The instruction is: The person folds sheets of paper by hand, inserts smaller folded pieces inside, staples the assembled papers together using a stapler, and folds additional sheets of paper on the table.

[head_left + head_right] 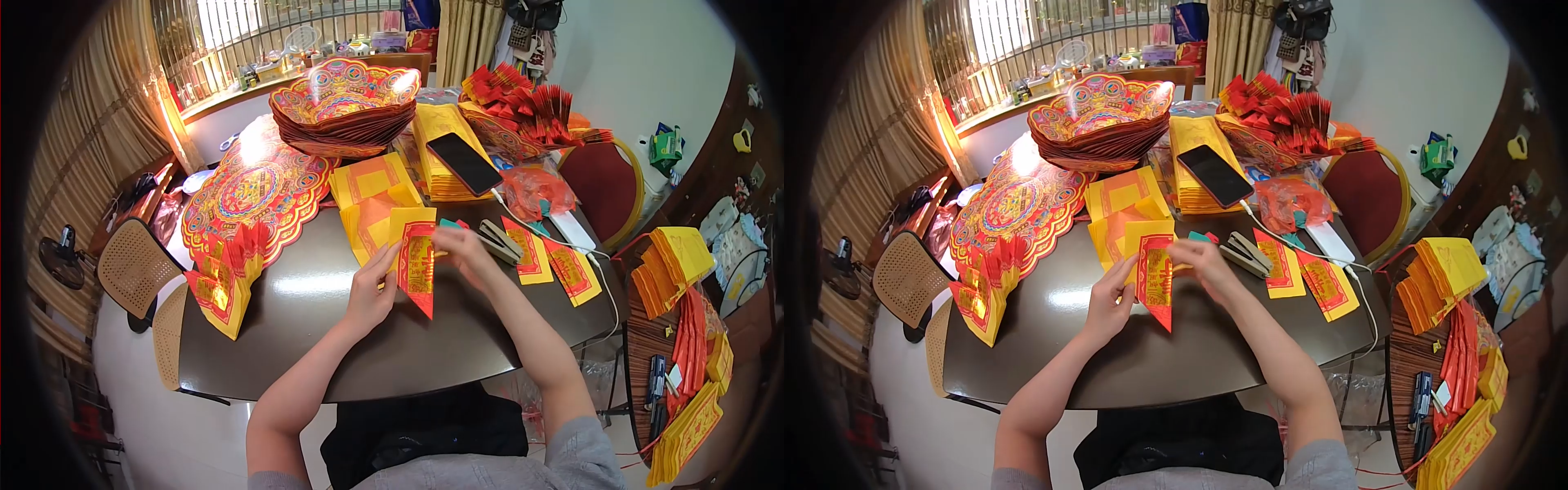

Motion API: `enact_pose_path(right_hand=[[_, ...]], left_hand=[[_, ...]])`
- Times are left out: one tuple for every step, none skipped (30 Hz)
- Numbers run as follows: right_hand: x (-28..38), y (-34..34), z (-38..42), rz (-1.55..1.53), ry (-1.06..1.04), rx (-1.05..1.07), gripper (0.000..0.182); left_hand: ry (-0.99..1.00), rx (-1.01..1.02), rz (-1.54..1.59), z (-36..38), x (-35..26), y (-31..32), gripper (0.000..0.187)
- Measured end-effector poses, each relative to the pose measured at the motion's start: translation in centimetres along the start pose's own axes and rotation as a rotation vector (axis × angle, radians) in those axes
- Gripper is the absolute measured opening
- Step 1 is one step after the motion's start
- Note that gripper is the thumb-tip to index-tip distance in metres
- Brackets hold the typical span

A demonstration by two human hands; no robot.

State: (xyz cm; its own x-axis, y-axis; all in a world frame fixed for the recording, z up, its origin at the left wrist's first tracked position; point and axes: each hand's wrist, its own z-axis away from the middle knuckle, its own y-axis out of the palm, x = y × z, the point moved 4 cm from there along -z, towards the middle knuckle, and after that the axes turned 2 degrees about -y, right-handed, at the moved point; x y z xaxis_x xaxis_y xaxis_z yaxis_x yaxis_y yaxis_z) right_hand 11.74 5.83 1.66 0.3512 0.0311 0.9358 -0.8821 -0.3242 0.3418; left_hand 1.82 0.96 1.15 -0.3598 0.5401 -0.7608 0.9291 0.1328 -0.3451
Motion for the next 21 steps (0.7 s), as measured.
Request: enact_pose_path(right_hand=[[-0.3, 0.4, 0.2, 0.122, 0.021, 0.053, 0.017], [-0.7, 0.7, 0.5, 0.242, 0.042, 0.106, 0.018], [-0.9, 1.0, 0.6, 0.364, 0.063, 0.157, 0.020], [-0.9, 0.9, 0.6, 0.365, 0.065, 0.159, 0.020], [-1.0, 0.9, 0.6, 0.391, 0.074, 0.183, 0.020], [-1.2, 1.0, 0.6, 0.416, 0.083, 0.208, 0.020], [-1.3, 1.0, 0.6, 0.440, 0.090, 0.231, 0.020], [-1.4, 1.0, 0.5, 0.462, 0.097, 0.254, 0.021], [-1.6, 1.0, 0.5, 0.484, 0.102, 0.275, 0.021], [-1.7, 1.0, 0.5, 0.504, 0.107, 0.296, 0.022], [-1.9, 1.1, 0.4, 0.525, 0.111, 0.317, 0.023], [-2.0, 1.1, 0.4, 0.547, 0.117, 0.339, 0.023], [-2.1, 1.2, 0.5, 0.570, 0.124, 0.363, 0.024], [-2.1, 1.2, 0.5, 0.570, 0.125, 0.366, 0.024], [-2.0, 1.3, 0.5, 0.584, 0.110, 0.373, 0.024], [-1.9, 1.3, 0.6, 0.599, 0.095, 0.380, 0.024], [-1.8, 1.3, 0.6, 0.616, 0.080, 0.388, 0.024], [-1.7, 1.3, 0.6, 0.630, 0.064, 0.395, 0.024], [-1.7, 1.3, 0.6, 0.631, 0.065, 0.397, 0.024], [-1.8, 1.3, 0.6, 0.645, 0.088, 0.425, 0.024], [-2.0, 1.3, 0.6, 0.656, 0.110, 0.452, 0.024]], left_hand=[[0.016, -0.011, -0.023, -0.1, 0.0, -0.1, 0.034], [0.031, -0.020, -0.046, -0.1, 0.0, -0.1, 0.034], [0.046, -0.029, -0.067, -0.2, -0.1, -0.1, 0.034], [0.044, -0.031, -0.067, -0.2, 0.0, -0.1, 0.034], [0.031, -0.041, -0.052, -0.2, 0.0, -0.1, 0.034], [0.019, -0.050, -0.037, -0.1, 0.1, -0.1, 0.034], [0.008, -0.057, -0.022, -0.1, 0.2, -0.2, 0.034], [-0.003, -0.063, -0.009, -0.2, 0.2, -0.2, 0.034], [-0.002, -0.060, -0.011, -0.2, 0.2, -0.3, 0.034], [0.002, -0.069, -0.026, -0.2, 0.2, -0.4, 0.034], [0.007, -0.078, -0.042, -0.3, 0.2, -0.6, 0.034], [0.010, -0.089, -0.056, -0.3, 0.2, -0.7, 0.034], [0.013, -0.102, -0.070, -0.3, 0.2, -0.8, 0.034], [0.011, -0.104, -0.071, -0.3, 0.2, -0.8, 0.034], [0.010, -0.111, -0.056, -0.4, 0.3, -0.9, 0.034], [0.009, -0.118, -0.041, -0.5, 0.3, -0.9, 0.034], [0.008, -0.126, -0.025, -0.6, 0.4, -0.9, 0.034], [0.008, -0.132, -0.009, -0.7, 0.5, -0.9, 0.034], [0.007, -0.134, -0.009, -0.7, 0.5, -0.8, 0.034], [0.006, -0.139, -0.016, -0.7, 0.6, -0.9, 0.034], [0.004, -0.142, -0.024, -0.7, 0.7, -0.9, 0.035]])
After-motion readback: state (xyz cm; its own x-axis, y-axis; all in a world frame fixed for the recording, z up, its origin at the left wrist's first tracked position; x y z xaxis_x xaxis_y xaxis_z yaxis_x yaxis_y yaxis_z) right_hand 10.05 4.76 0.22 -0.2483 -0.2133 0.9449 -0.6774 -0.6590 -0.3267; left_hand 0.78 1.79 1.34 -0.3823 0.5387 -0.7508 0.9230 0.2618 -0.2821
